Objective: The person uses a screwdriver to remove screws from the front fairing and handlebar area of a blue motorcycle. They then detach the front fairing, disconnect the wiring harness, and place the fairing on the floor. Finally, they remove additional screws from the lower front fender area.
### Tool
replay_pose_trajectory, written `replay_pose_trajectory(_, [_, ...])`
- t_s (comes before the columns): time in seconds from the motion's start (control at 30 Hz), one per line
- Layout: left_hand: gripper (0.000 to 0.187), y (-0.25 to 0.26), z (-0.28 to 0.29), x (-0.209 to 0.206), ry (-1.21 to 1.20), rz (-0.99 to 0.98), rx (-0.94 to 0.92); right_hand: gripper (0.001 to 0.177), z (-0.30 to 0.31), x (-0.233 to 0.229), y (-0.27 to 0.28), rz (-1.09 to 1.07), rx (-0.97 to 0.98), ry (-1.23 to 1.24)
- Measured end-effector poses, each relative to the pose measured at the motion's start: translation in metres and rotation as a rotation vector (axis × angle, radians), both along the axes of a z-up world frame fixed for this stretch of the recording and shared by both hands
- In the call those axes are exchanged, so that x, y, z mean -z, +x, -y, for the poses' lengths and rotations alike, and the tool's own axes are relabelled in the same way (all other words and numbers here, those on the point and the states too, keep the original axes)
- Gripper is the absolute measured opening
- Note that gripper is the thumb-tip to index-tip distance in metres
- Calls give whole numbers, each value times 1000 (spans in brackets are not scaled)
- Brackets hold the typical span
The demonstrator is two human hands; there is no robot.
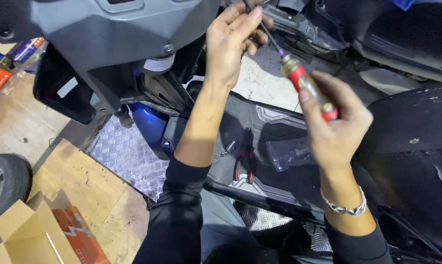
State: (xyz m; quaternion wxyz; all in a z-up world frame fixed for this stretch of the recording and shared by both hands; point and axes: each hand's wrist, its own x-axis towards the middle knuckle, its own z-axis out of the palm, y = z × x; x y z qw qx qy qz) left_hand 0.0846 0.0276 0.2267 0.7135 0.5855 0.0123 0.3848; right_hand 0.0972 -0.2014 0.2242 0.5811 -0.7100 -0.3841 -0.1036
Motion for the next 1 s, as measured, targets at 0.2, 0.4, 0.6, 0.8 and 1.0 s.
replay_pose_trajectory(0.2, [19,16,-9,-2,-177,183,88,24,-8,-14,12,-102,48,255])
replay_pose_trajectory(0.4, [12,21,-12,4,-165,223,153,22,-10,-14,15,-231,-39,329])
replay_pose_trajectory(0.6, [19,29,-11,6,-176,245,72,20,-11,-21,23,-242,-87,319])
replay_pose_trajectory(0.8, [18,41,-10,9,-237,280,15,33,-5,-73,33,-582,-203,-11])
replay_pose_trajectory(1.0, [15,56,-7,17,-356,320,28,10,-2,-121,62,-786,-229,-485])
